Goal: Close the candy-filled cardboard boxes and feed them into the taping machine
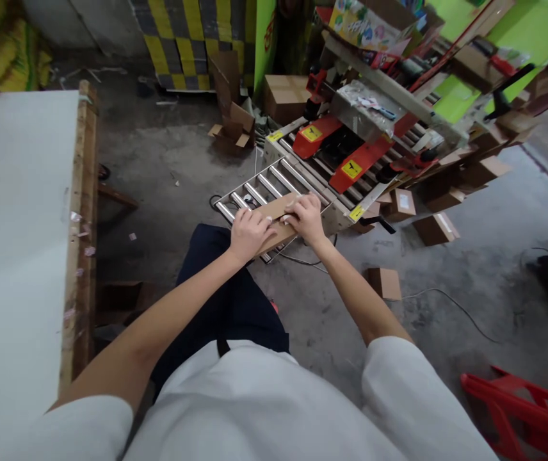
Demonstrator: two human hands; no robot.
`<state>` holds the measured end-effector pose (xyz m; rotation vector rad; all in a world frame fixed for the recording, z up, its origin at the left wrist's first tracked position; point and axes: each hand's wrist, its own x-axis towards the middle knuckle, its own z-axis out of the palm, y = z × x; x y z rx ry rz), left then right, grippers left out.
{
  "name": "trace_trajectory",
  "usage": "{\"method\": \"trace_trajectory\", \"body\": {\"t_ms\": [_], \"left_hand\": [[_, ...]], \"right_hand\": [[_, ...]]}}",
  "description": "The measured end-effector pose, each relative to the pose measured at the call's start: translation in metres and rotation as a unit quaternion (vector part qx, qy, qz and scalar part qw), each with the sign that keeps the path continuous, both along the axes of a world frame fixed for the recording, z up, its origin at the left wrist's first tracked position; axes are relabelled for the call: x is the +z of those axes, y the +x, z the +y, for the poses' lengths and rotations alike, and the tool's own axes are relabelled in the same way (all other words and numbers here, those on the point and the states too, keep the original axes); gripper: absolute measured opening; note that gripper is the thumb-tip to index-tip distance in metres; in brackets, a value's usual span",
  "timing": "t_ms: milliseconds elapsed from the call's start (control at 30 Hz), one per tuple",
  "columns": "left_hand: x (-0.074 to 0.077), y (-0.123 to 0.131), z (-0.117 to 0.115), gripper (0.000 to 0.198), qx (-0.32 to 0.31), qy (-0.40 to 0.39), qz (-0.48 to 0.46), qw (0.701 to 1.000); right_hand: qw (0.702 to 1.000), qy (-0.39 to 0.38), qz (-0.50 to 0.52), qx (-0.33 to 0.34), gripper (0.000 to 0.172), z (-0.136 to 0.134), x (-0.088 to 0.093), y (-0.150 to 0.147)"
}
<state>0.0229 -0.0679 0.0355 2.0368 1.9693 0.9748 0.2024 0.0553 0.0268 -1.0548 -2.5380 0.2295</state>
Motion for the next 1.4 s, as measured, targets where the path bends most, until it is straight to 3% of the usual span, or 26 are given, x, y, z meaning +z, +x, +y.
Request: {"method": "trace_trajectory", "body": {"t_ms": [133,200,267,367,467,600,733,800,867,933,1033,1167,1233,1300,1333,1400], "left_hand": [[-0.002,-0.005,0.005,0.036,-0.021,-0.009,0.012,1.0],[-0.001,-0.007,0.007,0.03,-0.017,-0.009,0.005,1.0],[0.001,-0.006,0.008,0.024,-0.018,-0.022,-0.003,1.0],[0.005,-0.005,0.006,0.018,-0.003,-0.053,-0.023,0.998],[0.012,-0.005,0.001,0.016,0.017,-0.086,-0.055,0.995],[0.027,-0.006,0.001,0.025,0.01,-0.137,-0.075,0.988],[0.033,-0.01,0.01,0.028,0.013,-0.17,-0.132,0.976],[0.027,-0.017,0.012,0.026,0.009,-0.162,-0.192,0.968],[0.018,-0.026,0.01,0.028,0.027,-0.145,-0.265,0.953],[0.007,-0.036,0.003,0.038,0.063,-0.134,-0.334,0.931],[-0.005,-0.049,-0.015,0.052,0.1,-0.145,-0.405,0.897],[-0.014,-0.067,-0.045,0.062,0.128,-0.185,-0.457,0.861],[-0.019,-0.076,-0.063,0.069,0.149,-0.191,-0.473,0.847],[-0.025,-0.084,-0.083,0.072,0.175,-0.188,-0.49,0.833],[-0.029,-0.088,-0.093,0.072,0.194,-0.183,-0.498,0.825],[-0.032,-0.098,-0.114,0.068,0.236,-0.166,-0.508,0.811]], "right_hand": [[0.999,-0.012,-0.009,0.032,0.032,0.005,-0.003,0.002],[1.0,-0.002,0.002,0.004,0.033,-0.004,-0.001,0.0],[0.997,0.012,0.027,-0.067,0.037,-0.026,-0.002,-0.006],[0.986,-0.009,0.056,-0.154,0.064,-0.076,-0.012,-0.02],[0.991,-0.073,0.039,-0.108,0.087,-0.105,-0.02,-0.027],[0.991,-0.129,-0.016,-0.003,0.102,-0.091,-0.006,-0.018],[0.99,-0.127,-0.057,0.013,0.116,-0.094,0.012,-0.02],[0.992,-0.107,-0.068,0.012,0.107,-0.105,0.011,-0.03],[0.993,-0.086,-0.079,0.003,0.087,-0.106,0.003,-0.039],[0.993,-0.074,-0.088,-0.013,0.075,-0.087,-0.003,-0.043],[0.993,-0.071,-0.075,-0.049,0.068,-0.017,-0.002,-0.035],[0.984,-0.095,-0.026,-0.151,0.06,0.103,0.021,-0.014],[0.972,-0.092,-0.014,-0.216,0.063,0.138,0.036,-0.015],[0.969,-0.059,-0.002,-0.24,0.068,0.138,0.042,-0.029],[0.973,-0.042,0.001,-0.228,0.07,0.123,0.039,-0.041],[0.989,-0.032,-0.003,-0.147,0.066,0.068,0.02,-0.071]]}}
